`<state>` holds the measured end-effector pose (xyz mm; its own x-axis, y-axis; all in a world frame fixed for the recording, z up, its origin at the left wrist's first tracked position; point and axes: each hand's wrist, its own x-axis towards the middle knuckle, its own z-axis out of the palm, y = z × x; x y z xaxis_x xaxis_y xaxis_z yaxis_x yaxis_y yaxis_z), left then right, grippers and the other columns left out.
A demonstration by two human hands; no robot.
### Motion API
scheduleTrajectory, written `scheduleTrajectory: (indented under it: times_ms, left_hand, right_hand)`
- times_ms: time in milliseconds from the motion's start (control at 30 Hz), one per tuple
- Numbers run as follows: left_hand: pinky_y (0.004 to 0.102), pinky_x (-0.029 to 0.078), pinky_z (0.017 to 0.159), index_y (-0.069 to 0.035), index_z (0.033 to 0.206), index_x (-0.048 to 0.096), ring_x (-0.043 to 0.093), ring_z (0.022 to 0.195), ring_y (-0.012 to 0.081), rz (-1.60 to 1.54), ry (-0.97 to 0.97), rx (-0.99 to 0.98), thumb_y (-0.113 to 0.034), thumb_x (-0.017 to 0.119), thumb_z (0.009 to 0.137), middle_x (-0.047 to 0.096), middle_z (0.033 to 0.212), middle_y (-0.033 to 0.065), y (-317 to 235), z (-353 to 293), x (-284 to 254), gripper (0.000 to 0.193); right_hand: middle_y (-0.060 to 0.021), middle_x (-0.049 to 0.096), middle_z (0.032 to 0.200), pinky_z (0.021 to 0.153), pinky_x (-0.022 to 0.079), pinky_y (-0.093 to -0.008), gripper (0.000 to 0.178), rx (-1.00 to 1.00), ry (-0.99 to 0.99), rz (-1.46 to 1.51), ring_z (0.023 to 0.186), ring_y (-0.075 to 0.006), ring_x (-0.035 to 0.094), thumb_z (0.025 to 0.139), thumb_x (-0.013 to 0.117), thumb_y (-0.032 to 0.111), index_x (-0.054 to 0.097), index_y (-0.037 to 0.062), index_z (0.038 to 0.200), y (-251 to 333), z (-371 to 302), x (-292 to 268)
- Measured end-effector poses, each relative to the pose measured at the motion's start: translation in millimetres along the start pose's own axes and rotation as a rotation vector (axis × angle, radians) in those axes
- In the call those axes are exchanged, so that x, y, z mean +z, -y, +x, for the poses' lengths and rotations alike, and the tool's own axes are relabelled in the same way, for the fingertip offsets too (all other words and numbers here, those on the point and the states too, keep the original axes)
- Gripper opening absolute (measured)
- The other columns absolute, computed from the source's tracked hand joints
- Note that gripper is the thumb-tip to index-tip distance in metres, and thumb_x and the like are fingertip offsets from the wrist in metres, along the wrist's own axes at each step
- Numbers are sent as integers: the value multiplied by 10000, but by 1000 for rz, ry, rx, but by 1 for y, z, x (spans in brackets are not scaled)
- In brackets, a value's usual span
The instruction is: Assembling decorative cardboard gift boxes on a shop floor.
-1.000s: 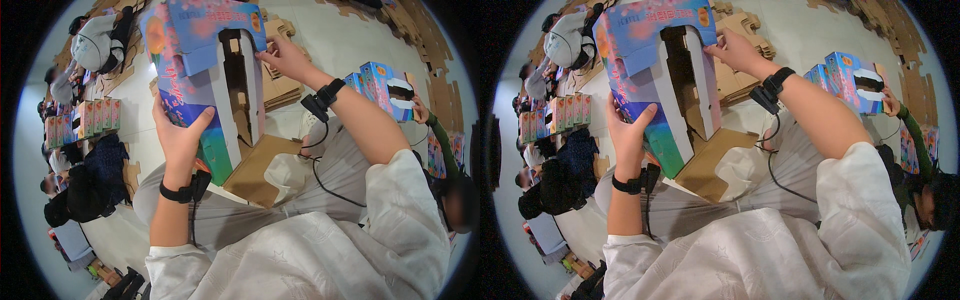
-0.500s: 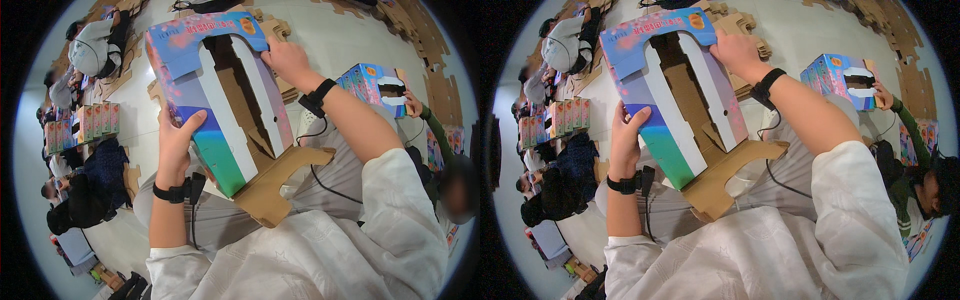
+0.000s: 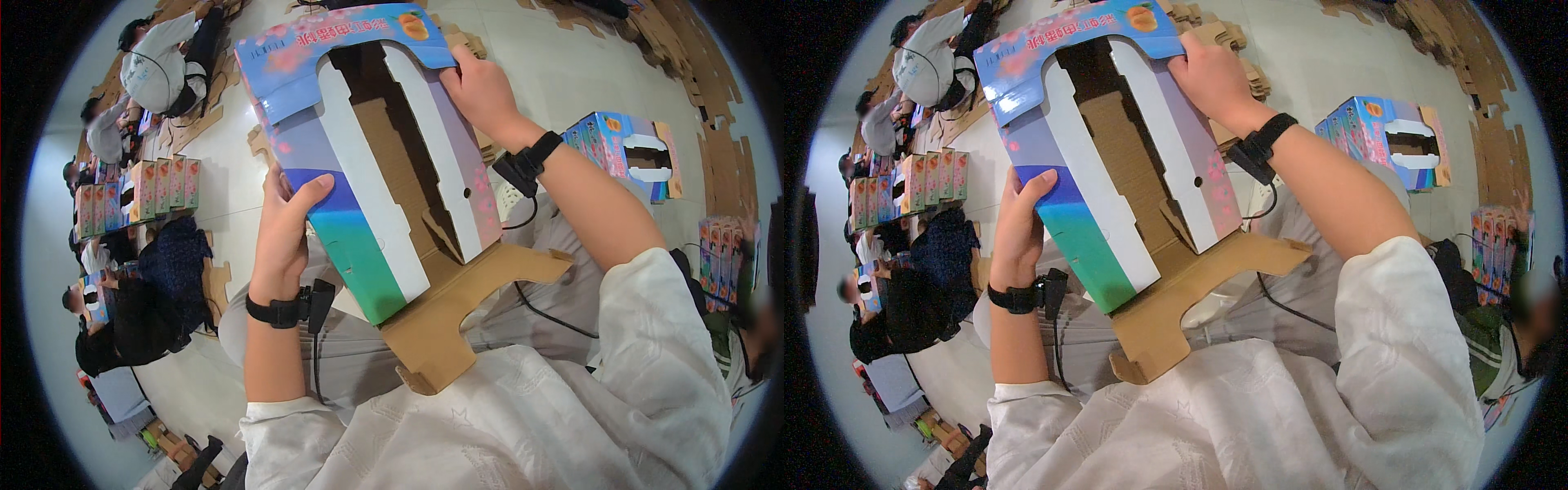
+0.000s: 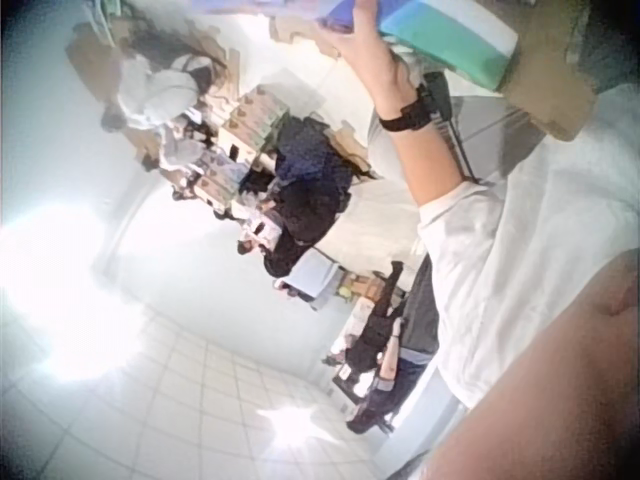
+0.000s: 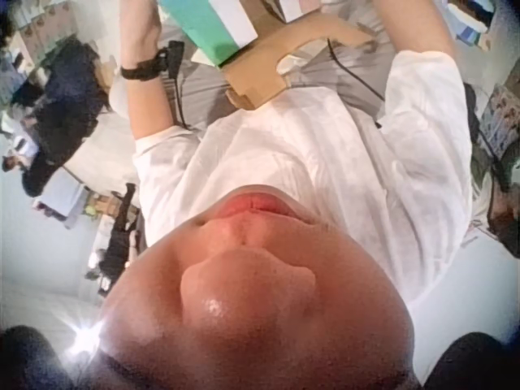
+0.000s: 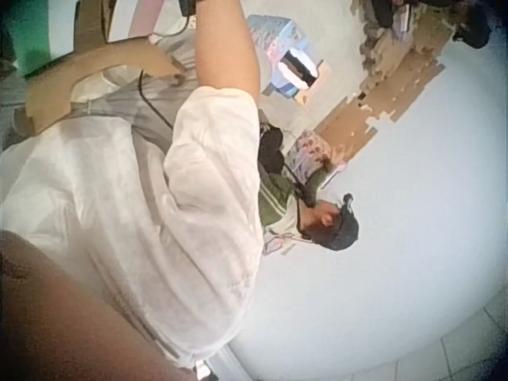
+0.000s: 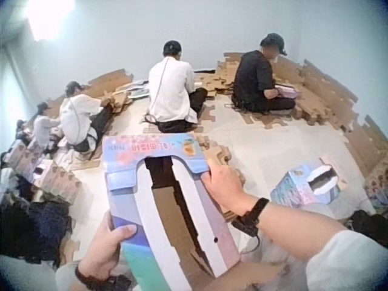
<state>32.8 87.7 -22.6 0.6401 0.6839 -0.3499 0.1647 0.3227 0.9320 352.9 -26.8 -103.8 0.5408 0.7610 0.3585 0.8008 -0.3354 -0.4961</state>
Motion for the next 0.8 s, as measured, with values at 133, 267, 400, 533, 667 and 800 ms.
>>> scheduleTrajectory:
  times_ms: [133,267,400,533,667,800]
  left_hand:
    - [400,469,1128,46,1498,375,596,1287,269,31,72,64,-148,846,838,585,1377,177,-7,-1,0,834]
    - [410,457,1143,32,1510,354,582,1301,277,32,66,31,-140,851,818,569,1394,178,-7,0,2,869]
    - [419,443,1157,19,1532,318,558,1326,280,45,77,30,-130,850,815,544,1421,179,-7,0,5,905]
    - [421,428,1170,23,1547,299,544,1343,282,68,70,31,-133,855,815,538,1431,179,-6,-3,7,932]
    - [423,423,1176,26,1558,288,540,1351,288,67,63,7,-136,859,817,536,1441,185,-2,-1,8,950]
    - [430,422,1180,28,1564,290,541,1356,290,40,49,-7,-133,861,821,539,1446,189,1,1,10,951]
  right_hand:
    - [-270,733,933,793,547,-567,363,139,-12,193,879,-478,707,1055,551,360,613,17,1155,3,2,3]
    - [-225,745,1142,956,526,-461,513,315,47,623,1055,-357,715,1114,505,439,596,1,1367,8,2,10]
    - [-155,728,1165,979,507,-390,558,471,159,818,1070,-244,662,1130,492,450,580,-20,1418,9,1,11]
    - [-154,720,1126,953,499,-371,605,447,178,823,1046,-203,629,1132,460,469,606,-82,1332,2,2,13]
    - [-169,714,1137,954,485,-370,677,612,167,800,1046,-199,614,1127,441,516,610,-119,1291,-11,7,19]
    - [-175,700,1175,968,482,-371,688,615,139,895,1070,-201,608,1127,429,530,598,-107,1323,-14,10,26]
